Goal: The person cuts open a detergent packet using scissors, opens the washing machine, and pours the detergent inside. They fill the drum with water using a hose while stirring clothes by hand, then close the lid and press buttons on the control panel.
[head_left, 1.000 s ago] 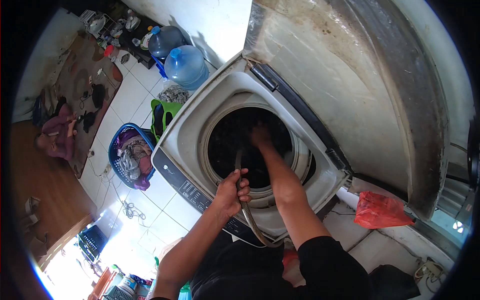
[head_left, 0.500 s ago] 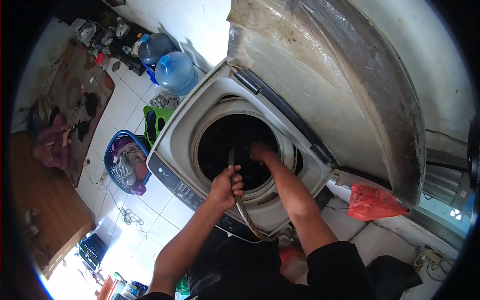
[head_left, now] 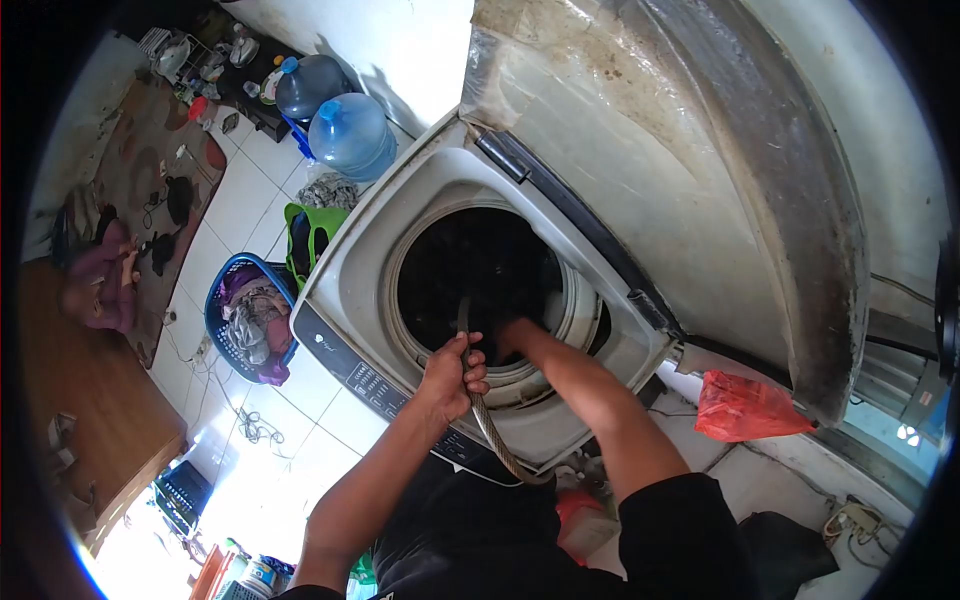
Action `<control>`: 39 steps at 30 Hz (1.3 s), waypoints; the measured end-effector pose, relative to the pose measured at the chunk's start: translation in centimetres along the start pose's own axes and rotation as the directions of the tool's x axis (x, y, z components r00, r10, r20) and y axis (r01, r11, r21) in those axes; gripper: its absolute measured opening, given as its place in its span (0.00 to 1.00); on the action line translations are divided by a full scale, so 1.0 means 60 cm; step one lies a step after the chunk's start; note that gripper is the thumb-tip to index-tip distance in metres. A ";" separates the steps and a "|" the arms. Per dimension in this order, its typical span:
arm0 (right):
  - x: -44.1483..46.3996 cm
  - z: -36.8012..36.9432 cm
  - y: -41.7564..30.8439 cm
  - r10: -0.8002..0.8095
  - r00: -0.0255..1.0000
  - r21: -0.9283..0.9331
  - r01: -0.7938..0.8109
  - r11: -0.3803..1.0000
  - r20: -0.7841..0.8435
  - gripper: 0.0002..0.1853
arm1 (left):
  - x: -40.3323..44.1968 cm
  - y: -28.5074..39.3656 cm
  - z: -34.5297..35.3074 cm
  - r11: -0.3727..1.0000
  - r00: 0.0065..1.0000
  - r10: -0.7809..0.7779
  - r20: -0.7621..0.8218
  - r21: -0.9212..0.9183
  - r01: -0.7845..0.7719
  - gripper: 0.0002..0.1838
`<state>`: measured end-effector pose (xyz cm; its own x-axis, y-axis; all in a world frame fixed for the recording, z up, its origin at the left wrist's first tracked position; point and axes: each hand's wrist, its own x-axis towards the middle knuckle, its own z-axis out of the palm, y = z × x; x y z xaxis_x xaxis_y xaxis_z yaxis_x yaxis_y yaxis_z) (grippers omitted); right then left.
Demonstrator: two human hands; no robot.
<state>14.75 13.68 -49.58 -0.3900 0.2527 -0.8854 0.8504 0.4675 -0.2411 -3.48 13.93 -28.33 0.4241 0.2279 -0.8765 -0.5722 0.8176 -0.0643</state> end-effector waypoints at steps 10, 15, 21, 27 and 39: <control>0.106 -0.025 -0.055 0.367 0.927 0.361 -0.319 0.876 -0.070 0.25 | -0.002 -0.005 -0.006 1.000 0.997 0.013 -0.072 -0.028 -0.015 0.14; 0.135 -0.014 -0.024 0.366 0.928 0.359 -0.321 0.877 -0.065 0.23 | 0.000 -0.004 -0.012 0.996 0.996 0.020 -0.088 -0.079 -0.027 0.14; 0.129 -0.014 -0.023 0.370 0.918 0.293 -0.318 0.902 -0.142 0.21 | 0.001 -0.012 -0.018 0.991 0.995 0.035 -0.091 -0.123 -0.046 0.13; 0.061 -0.213 -0.061 0.052 0.999 0.231 -0.047 0.972 -0.017 0.28 | -0.001 -0.003 -0.013 0.993 0.996 0.047 -0.078 -0.103 -0.055 0.14; 0.232 -0.114 -0.087 0.248 0.854 0.564 0.062 0.823 -0.457 0.26 | 0.003 0.003 -0.006 0.999 0.993 0.022 -0.114 -0.040 -0.027 0.14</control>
<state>2.46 20.55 -57.90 -0.2831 0.7190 -0.6348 0.8750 -0.0774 -0.4780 -3.77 13.96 -28.63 0.3286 0.1845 -0.9263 -0.6109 0.7894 -0.0595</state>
